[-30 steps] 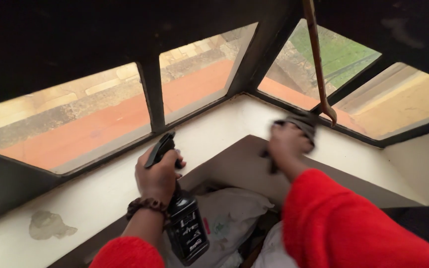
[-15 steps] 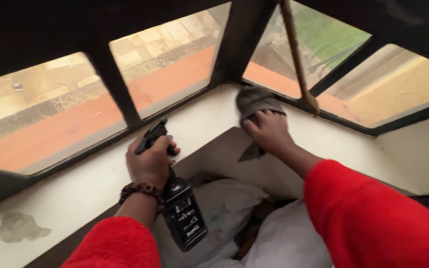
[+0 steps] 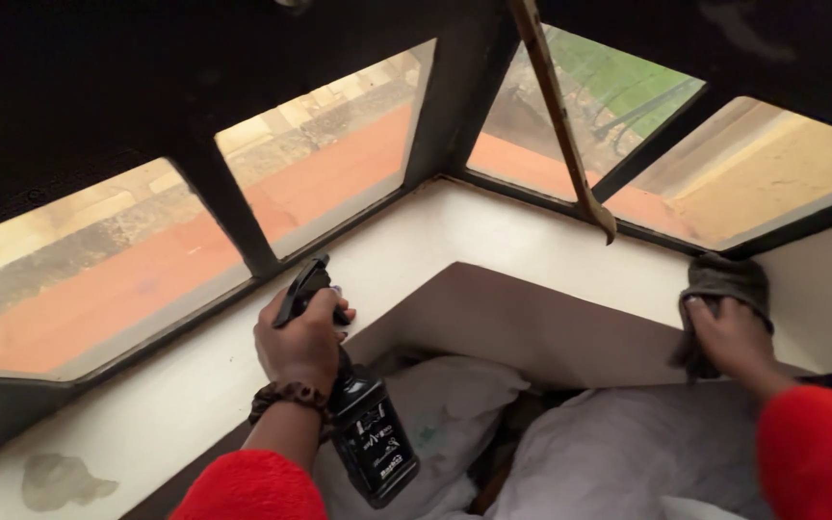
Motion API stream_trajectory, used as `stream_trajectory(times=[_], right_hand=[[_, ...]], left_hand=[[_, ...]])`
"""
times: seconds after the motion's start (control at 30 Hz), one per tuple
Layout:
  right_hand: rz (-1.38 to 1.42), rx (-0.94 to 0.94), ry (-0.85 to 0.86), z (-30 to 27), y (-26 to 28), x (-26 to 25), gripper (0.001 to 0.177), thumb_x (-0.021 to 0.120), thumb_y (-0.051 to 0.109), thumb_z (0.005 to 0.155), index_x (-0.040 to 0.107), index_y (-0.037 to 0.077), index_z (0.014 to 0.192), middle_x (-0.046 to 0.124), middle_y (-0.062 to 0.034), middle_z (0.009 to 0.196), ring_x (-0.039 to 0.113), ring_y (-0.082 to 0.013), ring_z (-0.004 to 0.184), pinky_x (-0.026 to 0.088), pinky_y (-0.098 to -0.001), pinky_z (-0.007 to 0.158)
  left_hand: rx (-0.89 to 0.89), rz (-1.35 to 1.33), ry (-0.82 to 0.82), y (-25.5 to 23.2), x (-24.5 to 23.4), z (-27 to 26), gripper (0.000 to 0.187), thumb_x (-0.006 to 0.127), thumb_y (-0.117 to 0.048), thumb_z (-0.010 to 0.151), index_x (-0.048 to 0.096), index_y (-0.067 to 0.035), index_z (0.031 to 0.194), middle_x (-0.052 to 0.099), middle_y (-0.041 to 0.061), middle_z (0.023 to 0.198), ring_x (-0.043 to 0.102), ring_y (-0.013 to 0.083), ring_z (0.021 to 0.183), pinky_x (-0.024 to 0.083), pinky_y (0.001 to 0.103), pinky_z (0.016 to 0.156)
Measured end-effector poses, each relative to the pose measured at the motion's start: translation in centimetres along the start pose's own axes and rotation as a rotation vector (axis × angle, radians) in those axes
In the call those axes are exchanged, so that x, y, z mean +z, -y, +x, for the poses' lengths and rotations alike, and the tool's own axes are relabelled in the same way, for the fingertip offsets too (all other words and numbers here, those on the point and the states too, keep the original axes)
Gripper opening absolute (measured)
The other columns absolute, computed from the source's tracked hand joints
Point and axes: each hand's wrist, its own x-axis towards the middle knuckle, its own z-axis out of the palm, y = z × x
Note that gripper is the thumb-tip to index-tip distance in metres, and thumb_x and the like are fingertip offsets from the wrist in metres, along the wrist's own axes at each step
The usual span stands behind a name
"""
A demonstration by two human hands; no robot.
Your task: Cleaning a window sill using a spray bottle and a cloth.
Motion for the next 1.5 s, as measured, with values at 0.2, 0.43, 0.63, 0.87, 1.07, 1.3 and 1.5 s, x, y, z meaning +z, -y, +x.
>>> stream_trajectory(times=[0.2,0.43,0.63,0.87,1.07,1.3,1.5], right_hand=[[-0.067,0.079,-0.071,0.2,13.5,1.0,0.065,0.052,0.054,0.099,0.062,-0.003,0.13,0.062,-0.0342,0.124,0.059,-0.0527,0.114,0.043,-0.0612,0.097],[-0.148,0.169,-0.149,-1.1,28.4,2.4,0.065,0.049,0.056,0.097,0.063,-0.002,0.124,0.061,-0.0345,0.121,0.058,-0.0558,0.11,0.041,-0.0676,0.093],[-0.346,-0.528,-0.216,-3.4,23.7,-0.8,0.038,0.055,0.038,0.106,0.069,0.004,0.116,0.063,-0.0285,0.107,0.06,-0.0471,0.093,0.046,-0.0582,0.078],[0.092,-0.319,-0.081,-2.6,7.5,-3.4,0.046,0.063,0.042,0.092,0.069,-0.002,0.104,0.068,-0.0257,0.106,0.063,-0.0433,0.102,0.048,-0.052,0.089],[-0.003,-0.081,-0.119,-1.6,2.4,-0.8,0.053,0.058,0.048,0.097,0.069,-0.001,0.114,0.069,-0.0275,0.112,0.064,-0.0448,0.106,0.049,-0.0534,0.093],[-0.143,0.123,-0.206,-2.6,17.1,1.4,0.053,0.049,0.049,0.102,0.07,0.001,0.11,0.069,-0.0274,0.107,0.064,-0.0473,0.1,0.045,-0.0607,0.087],[-0.296,-0.225,-0.22,-5.4,33.4,0.9,0.032,0.057,0.033,0.093,0.07,0.006,0.104,0.068,-0.0233,0.106,0.062,-0.0425,0.097,0.046,-0.059,0.077]], left_hand=[[-0.007,0.007,-0.013,0.5,0.4,0.4,0.018,0.069,-0.016,0.084,0.075,0.001,0.085,0.075,0.009,0.073,0.073,0.016,0.063,0.054,0.03,0.053],[0.039,-0.118,-0.011,0.7,0.7,0.7,0.015,0.069,-0.012,0.084,0.072,0.002,0.089,0.073,0.011,0.074,0.071,0.0178,0.061,0.053,0.03,0.051],[0.084,-0.177,-0.003,2.2,1.2,1.5,0.013,0.069,-0.009,0.085,0.069,0.004,0.09,0.072,0.012,0.076,0.072,0.02,0.063,0.053,0.029,0.053],[0.088,-0.122,-0.038,1.8,1.2,1.0,0.014,0.067,-0.008,0.085,0.069,0.005,0.089,0.073,0.013,0.079,0.074,0.0214,0.067,0.053,0.028,0.056],[0.062,-0.115,-0.039,1.5,1.2,1.1,0.015,0.068,-0.009,0.085,0.07,0.005,0.09,0.073,0.013,0.078,0.073,0.0209,0.067,0.053,0.03,0.055],[0.038,-0.01,-0.048,0.4,1.0,0.1,0.017,0.067,-0.012,0.085,0.072,0.004,0.091,0.074,0.012,0.079,0.073,0.0194,0.068,0.053,0.029,0.058],[0.055,-0.05,-0.031,1.0,1.0,0.5,0.018,0.066,-0.012,0.085,0.072,0.004,0.09,0.074,0.012,0.077,0.073,0.0194,0.067,0.057,0.029,0.061]])
